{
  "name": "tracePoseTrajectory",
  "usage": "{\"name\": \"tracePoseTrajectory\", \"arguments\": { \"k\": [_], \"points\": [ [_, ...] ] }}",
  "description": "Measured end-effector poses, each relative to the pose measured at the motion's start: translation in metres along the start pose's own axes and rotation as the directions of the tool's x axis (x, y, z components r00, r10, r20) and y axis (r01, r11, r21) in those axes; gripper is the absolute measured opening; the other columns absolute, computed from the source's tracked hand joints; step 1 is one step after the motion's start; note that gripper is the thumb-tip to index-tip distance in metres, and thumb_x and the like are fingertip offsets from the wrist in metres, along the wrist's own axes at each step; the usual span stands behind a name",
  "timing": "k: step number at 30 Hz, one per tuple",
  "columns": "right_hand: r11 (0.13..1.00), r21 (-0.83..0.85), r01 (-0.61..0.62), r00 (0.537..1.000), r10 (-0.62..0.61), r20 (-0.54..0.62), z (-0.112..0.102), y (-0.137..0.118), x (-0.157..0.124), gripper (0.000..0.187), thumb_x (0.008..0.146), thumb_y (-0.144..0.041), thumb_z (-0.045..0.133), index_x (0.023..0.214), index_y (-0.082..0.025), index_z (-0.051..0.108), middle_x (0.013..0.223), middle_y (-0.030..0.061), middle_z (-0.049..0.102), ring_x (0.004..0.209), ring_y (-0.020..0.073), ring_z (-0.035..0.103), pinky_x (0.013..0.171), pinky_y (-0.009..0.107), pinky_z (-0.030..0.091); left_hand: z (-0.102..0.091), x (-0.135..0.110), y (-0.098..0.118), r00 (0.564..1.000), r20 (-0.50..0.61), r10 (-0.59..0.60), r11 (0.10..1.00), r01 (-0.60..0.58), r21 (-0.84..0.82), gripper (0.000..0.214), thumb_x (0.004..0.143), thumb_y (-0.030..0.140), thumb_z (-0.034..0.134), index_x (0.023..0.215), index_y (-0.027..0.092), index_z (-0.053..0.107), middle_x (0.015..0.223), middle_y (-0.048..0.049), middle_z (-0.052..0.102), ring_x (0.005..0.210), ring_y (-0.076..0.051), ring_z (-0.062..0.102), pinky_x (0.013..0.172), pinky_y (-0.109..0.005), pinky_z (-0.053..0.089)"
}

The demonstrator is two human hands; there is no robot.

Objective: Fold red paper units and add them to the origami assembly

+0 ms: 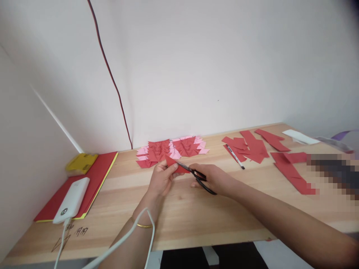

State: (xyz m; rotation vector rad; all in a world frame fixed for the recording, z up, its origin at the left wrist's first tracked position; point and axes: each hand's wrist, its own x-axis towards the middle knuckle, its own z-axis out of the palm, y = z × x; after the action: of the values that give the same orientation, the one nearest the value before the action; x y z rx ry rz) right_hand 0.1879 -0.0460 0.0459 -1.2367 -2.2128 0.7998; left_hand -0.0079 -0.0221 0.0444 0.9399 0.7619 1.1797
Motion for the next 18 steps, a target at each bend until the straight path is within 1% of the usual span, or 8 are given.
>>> {"name": "tracePoseTrajectory", "arguments": {
  "k": [2, 5, 8, 11, 14, 18],
  "points": [
    [1.0, -0.004, -0.004, 1.0, 0.004, -0.004, 0.0007, 0.0009, 0.0006, 0.049, 0.077, -0.051, 0.059, 0.115, -0.02, 0.057, 0.075, 0.0022, 0.062, 0.062, 0.0155, 0.053, 0.058, 0.023, 0.037, 0.001, -0.0005, -0.0002, 1.0, 0.021, -0.013, 1.0, 0.013, 0.009, 0.02, 0.064, 0.022, 0.075, 0.079, 0.012, 0.065, 0.078, -0.0042, 0.07, 0.072, -0.015, 0.066, 0.063, -0.027, 0.055],
    [1.0, 0.002, 0.003, 1.0, -0.003, 0.007, 0.0017, 0.0022, 0.0007, 0.049, 0.077, -0.052, 0.06, 0.114, -0.02, 0.057, 0.073, 0.0019, 0.061, 0.062, 0.0151, 0.052, 0.057, 0.023, 0.036, 0.0015, -0.0011, 0.0, 0.999, 0.022, -0.025, 0.999, 0.024, 0.02, 0.021, 0.064, 0.022, 0.075, 0.079, 0.012, 0.065, 0.079, -0.0047, 0.07, 0.072, -0.016, 0.066, 0.064, -0.027, 0.055],
    [1.0, 0.013, 0.001, 1.0, -0.001, 0.027, 0.0023, 0.0028, -0.0001, 0.047, 0.078, -0.052, 0.057, 0.113, -0.021, 0.056, 0.071, 0.0008, 0.059, 0.061, 0.0146, 0.052, 0.056, 0.023, 0.036, 0.0009, -0.0013, 0.0001, 0.999, 0.024, -0.034, 0.999, 0.034, 0.019, 0.02, 0.064, 0.022, 0.075, 0.078, 0.012, 0.065, 0.079, -0.0057, 0.07, 0.074, -0.018, 0.067, 0.066, -0.03, 0.056],
    [1.0, 0.013, -0.009, 0.999, 0.008, 0.038, 0.0021, 0.0022, -0.0014, 0.043, 0.081, -0.053, 0.054, 0.109, -0.021, 0.057, 0.071, 0.001, 0.06, 0.062, 0.0154, 0.054, 0.057, 0.023, 0.036, -0.0002, -0.0011, -0.0007, 0.999, 0.021, -0.043, 0.999, 0.043, 0.021, 0.021, 0.063, 0.023, 0.075, 0.077, 0.012, 0.064, 0.079, -0.0069, 0.07, 0.074, -0.019, 0.067, 0.068, -0.033, 0.056],
    [0.999, -0.032, -0.028, 0.999, 0.029, 0.029, 0.0013, 0.0014, -0.0021, 0.04, 0.081, -0.053, 0.052, 0.105, -0.021, 0.059, 0.075, 0.0027, 0.063, 0.065, 0.0172, 0.057, 0.058, 0.024, 0.037, -0.0013, -0.0006, -0.002, 0.999, 0.015, -0.048, 0.998, 0.048, 0.028, 0.021, 0.063, 0.023, 0.076, 0.077, 0.011, 0.064, 0.079, -0.0071, 0.07, 0.073, -0.019, 0.067, 0.066, -0.032, 0.056],
    [0.995, -0.085, -0.054, 0.998, 0.055, 0.014, 0.0004, 0.0012, -0.0009, 0.042, 0.082, -0.053, 0.051, 0.109, -0.022, 0.059, 0.078, 0.0039, 0.066, 0.067, 0.0188, 0.059, 0.059, 0.025, 0.038, -0.0013, -0.0002, -0.0031, 0.999, 0.022, -0.05, 0.999, 0.049, 0.018, 0.022, 0.066, 0.025, 0.074, 0.08, 0.011, 0.065, 0.081, -0.0073, 0.07, 0.073, -0.017, 0.066, 0.066, -0.03, 0.055]
  ]
}}
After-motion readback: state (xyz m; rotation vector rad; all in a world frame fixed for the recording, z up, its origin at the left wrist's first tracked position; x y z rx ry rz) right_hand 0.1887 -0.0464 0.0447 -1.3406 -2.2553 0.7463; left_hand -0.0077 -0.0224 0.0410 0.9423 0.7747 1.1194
